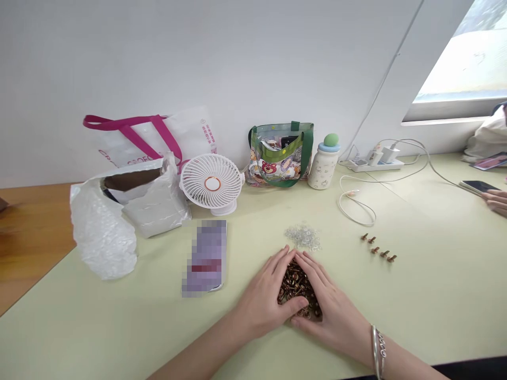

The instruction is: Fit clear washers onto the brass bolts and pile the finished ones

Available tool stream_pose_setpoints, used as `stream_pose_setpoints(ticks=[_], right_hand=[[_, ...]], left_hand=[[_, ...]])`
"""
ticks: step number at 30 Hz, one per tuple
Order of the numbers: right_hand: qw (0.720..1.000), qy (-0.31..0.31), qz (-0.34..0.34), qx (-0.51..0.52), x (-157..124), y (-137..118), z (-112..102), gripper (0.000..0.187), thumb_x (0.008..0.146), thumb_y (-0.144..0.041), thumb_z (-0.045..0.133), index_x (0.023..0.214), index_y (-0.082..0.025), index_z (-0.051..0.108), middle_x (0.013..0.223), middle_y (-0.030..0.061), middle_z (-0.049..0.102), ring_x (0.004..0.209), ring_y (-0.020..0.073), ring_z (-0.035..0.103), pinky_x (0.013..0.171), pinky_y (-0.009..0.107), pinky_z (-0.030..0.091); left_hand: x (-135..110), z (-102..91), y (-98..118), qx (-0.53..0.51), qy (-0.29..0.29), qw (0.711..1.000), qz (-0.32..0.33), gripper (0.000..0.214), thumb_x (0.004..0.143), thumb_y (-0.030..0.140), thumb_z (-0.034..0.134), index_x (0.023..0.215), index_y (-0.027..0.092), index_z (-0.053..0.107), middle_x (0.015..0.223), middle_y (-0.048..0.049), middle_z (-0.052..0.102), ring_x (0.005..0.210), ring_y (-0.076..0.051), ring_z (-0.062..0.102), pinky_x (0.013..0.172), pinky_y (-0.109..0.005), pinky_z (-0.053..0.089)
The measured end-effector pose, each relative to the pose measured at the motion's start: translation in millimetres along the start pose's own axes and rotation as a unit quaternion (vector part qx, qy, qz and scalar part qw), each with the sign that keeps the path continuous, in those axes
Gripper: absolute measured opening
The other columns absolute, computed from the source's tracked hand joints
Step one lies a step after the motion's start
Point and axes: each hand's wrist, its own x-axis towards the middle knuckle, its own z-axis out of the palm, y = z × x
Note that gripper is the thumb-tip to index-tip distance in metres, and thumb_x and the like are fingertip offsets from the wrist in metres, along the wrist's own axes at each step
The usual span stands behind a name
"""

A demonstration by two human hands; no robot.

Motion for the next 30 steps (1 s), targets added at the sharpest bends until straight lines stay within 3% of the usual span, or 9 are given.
stream_pose_setpoints(ticks=[6, 11, 18, 30], right_hand=[[1.0, 0.021, -0.01, -0.005, 9.3, -2.9, 8.7, 0.088, 0.07, -0.035, 0.061, 0.14, -0.015, 0.012, 0.142, 0.0135, 0.028, 0.134, 0.028, 0.017, 0.106, 0.05, 0.029], [1.0, 0.006, -0.023, -0.02, 16.7, -8.4, 13.2, 0.094, 0.066, -0.044, 0.063, 0.14, -0.013, 0.014, 0.143, 0.0137, 0.028, 0.133, 0.028, 0.018, 0.108, 0.049, 0.027], [0.999, -0.012, -0.047, -0.025, 37.4, -17.0, 19.1, 0.084, 0.066, -0.025, 0.055, 0.139, -0.01, 0.016, 0.141, 0.0138, 0.029, 0.132, 0.0263, 0.02, 0.108, 0.048, 0.026], [0.994, 0.015, -0.098, -0.043, 85.7, -9.1, 32.2, 0.066, 0.072, -0.026, 0.051, 0.131, -0.007, 0.032, 0.131, 0.0178, 0.041, 0.127, 0.0285, 0.029, 0.106, 0.049, 0.028]], left_hand=[[1.3, 8.0, -2.2, -0.007, 0.04, 0.999, -0.015, 0.075, 0.08, 0.053, 0.05, 0.139, 0.021, 0.017, 0.144, -0.0095, 0.026, 0.131, -0.027, 0.026, 0.107, -0.046, 0.026], [0.7, 10.9, -0.7, -0.005, 0.063, 0.997, -0.037, 0.069, 0.084, 0.049, 0.045, 0.139, 0.021, 0.016, 0.143, -0.0087, 0.029, 0.13, -0.025, 0.028, 0.107, -0.044, 0.027], [-0.1, 11.7, -5.8, -0.035, 0.114, 0.991, -0.064, 0.052, 0.091, 0.038, 0.035, 0.139, 0.025, 0.018, 0.144, -0.0049, 0.026, 0.132, -0.02, 0.025, 0.109, -0.042, 0.025], [26.8, -6.1, -29.8, 0.006, 0.197, 0.976, -0.098, 0.042, 0.092, 0.033, 0.031, 0.132, 0.019, 0.032, 0.133, -0.0089, 0.043, 0.123, -0.02, 0.039, 0.102, -0.041, 0.032]])
